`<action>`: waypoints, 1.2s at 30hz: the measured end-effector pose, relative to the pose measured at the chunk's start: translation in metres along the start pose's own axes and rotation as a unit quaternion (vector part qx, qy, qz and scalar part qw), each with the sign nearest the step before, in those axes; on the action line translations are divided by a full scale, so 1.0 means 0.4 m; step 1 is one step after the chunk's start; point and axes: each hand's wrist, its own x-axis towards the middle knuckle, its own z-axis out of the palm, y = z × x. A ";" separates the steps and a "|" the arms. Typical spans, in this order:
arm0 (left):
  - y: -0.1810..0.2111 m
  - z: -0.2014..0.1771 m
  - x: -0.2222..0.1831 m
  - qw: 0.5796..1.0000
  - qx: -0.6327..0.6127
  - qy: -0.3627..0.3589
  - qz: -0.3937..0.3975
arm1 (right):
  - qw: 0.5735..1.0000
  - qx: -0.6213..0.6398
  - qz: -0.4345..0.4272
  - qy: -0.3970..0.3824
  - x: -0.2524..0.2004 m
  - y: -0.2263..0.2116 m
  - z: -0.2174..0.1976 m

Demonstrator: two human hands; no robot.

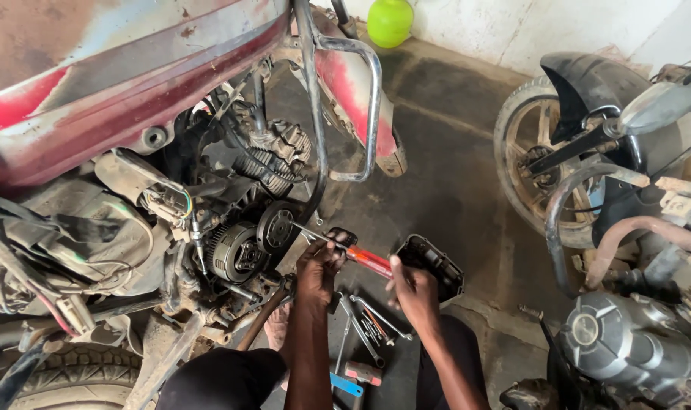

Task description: The recorder is disassembling and inspecting components of a motorcycle engine, specifically removing the side casing using various hand tools.

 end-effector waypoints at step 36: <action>-0.027 -0.021 0.019 0.997 -0.001 0.054 0.055 | 0.943 -0.094 -0.302 0.108 -0.076 -0.174 -0.012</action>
